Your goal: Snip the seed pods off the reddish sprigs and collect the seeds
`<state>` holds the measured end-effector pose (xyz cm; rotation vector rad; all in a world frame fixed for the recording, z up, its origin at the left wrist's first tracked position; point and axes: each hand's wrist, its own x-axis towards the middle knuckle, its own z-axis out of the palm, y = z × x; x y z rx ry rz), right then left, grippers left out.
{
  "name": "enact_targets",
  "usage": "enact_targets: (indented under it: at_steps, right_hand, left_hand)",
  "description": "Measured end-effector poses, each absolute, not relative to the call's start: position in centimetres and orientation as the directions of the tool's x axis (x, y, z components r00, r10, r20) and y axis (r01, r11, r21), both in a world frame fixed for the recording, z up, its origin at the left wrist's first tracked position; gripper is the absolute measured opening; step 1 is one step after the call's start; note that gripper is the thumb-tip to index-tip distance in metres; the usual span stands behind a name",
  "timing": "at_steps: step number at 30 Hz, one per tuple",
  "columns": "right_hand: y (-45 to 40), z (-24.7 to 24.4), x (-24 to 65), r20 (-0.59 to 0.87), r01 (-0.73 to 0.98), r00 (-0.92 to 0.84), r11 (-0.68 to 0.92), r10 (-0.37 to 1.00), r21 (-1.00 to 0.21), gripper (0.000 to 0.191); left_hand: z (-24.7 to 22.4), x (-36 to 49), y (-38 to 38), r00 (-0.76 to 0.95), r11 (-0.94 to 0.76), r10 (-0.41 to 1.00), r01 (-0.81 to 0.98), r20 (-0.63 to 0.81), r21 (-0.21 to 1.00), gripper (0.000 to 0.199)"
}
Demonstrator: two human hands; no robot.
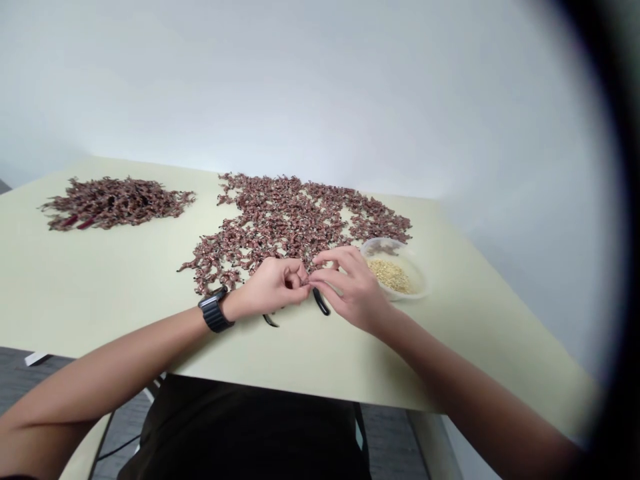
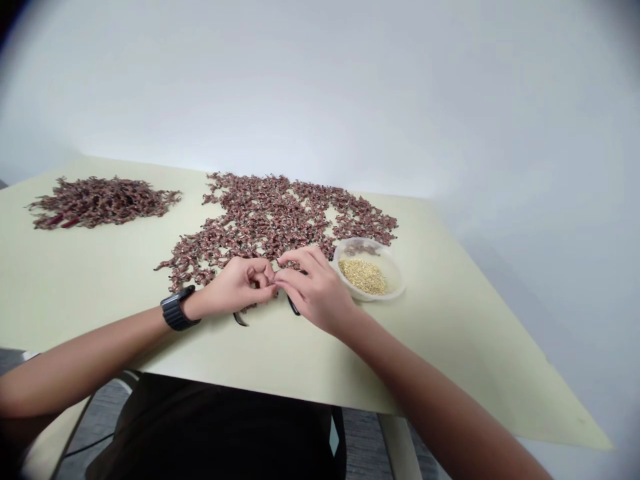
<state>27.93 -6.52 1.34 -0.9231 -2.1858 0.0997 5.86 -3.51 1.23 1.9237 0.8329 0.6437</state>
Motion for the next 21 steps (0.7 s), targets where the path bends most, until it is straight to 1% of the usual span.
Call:
enact_targets:
  at_steps: [2,5,10,13,15,16,17,19,21]
  right_hand:
    - [-6.3,1.9,28.0,0.585,0.576,-0.524,0.763,0.62,-0.293,0.017]
    - [-6.2,2.2,27.5,0.579,0.58,-0.508,0.75,0.638,-0.318,0.014]
    - [-6.0,1.6,26.3,0.634,0.658,-0.248,0.607,0.733,-0.445,0.011]
    - [-5.9,1.3,26.1,0.648,0.667,-0.154,0.562,0.746,-0.489,0.011]
    - [-5.9,1.2,26.4,0.66,0.661,-0.1,0.546,0.744,-0.516,0.009]
    - [-6.0,1.2,26.5,0.66,0.649,-0.064,0.534,0.748,-0.542,0.008]
    - [-6.0,1.1,26.7,0.648,0.624,-0.03,0.52,0.761,-0.583,0.011]
    - [-6.1,0.9,26.9,0.585,0.524,0.001,0.498,0.811,-0.691,0.03]
    - [-6.1,0.7,27.1,0.486,0.395,-0.069,0.471,0.871,-0.789,0.047]
  left_hand:
    - [1.2,5.8,-3.4,0.646,-0.356,0.757,0.282,0.097,0.891,0.013]
    - [1.0,5.9,-3.2,0.63,-0.394,0.767,0.313,0.122,0.864,0.013]
    - [1.2,6.4,-2.7,0.554,-0.452,0.81,0.381,0.192,0.807,0.01]
    - [1.5,6.8,-1.8,0.554,-0.444,0.811,0.37,0.19,0.816,0.015]
    - [1.5,7.0,-0.9,0.584,-0.363,0.801,0.3,0.131,0.882,0.022]
    - [1.4,7.1,-0.5,0.612,-0.293,0.785,0.235,0.093,0.927,0.026]
    - [1.2,7.2,-0.2,0.643,-0.214,0.763,0.154,0.067,0.965,0.029]
    - [0.7,7.3,0.3,0.688,-0.069,0.723,-0.019,0.063,0.997,0.031]
    - [0.0,7.2,0.3,0.705,0.031,0.705,-0.142,0.079,0.989,0.03]
